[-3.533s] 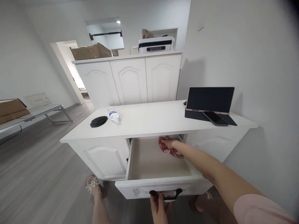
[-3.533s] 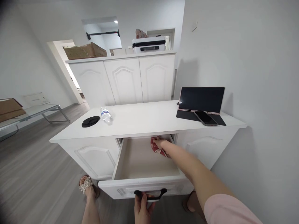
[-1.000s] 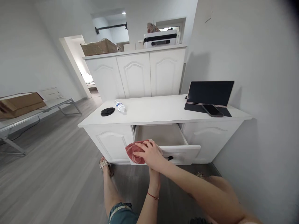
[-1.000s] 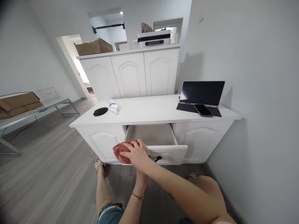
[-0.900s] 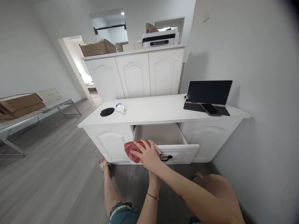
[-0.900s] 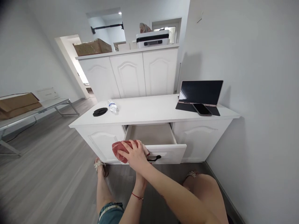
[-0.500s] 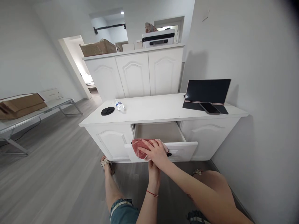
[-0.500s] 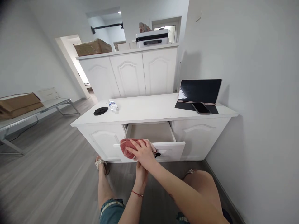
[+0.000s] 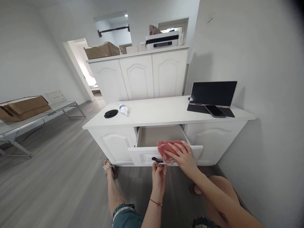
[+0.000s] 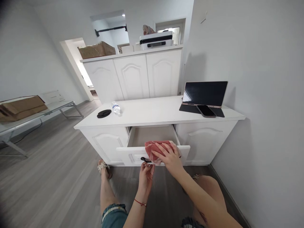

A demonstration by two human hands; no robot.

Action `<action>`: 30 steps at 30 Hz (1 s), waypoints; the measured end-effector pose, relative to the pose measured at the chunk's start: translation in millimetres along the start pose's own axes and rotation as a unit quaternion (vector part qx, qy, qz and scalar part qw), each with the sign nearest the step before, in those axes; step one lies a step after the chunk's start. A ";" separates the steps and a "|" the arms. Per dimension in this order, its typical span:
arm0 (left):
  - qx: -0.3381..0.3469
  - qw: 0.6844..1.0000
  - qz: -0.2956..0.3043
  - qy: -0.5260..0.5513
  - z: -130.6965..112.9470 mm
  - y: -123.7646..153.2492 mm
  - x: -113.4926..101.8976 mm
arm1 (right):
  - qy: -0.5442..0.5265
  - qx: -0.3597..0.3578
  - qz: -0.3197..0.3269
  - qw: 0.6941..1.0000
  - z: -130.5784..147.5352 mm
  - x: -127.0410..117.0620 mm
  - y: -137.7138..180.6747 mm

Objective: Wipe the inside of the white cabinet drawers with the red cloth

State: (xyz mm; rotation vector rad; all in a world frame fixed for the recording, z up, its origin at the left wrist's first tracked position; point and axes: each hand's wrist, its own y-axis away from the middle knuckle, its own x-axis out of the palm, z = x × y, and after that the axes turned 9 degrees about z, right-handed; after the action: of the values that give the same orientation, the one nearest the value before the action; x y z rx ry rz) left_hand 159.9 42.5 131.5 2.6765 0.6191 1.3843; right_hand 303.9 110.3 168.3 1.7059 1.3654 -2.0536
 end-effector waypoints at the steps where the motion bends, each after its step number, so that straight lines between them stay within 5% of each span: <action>1: -0.005 1.000 0.007 0.006 1.3 -1.6 -2.9 | -0.004 0.006 -0.008 1.000 -5.5 0.6 7.8; 12: -0.023 0.997 0.031 0.060 11.0 -5.7 -12.9 | -0.014 0.152 -0.187 0.970 -34.6 45.8 83.7; 21: -0.025 0.997 0.028 0.069 8.9 1.3 -12.0 | 0.005 0.166 -0.158 0.973 -18.7 93.7 109.5; 30: -0.041 0.996 0.012 0.075 6.9 10.3 -10.0 | -0.092 0.211 -0.178 0.957 4.0 116.3 113.8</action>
State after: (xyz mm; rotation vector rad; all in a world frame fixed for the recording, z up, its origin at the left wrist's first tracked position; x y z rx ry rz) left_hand 163.6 30.1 122.1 2.5418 0.5313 1.5905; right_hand 330.6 90.4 9.0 1.4220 1.3209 -2.7957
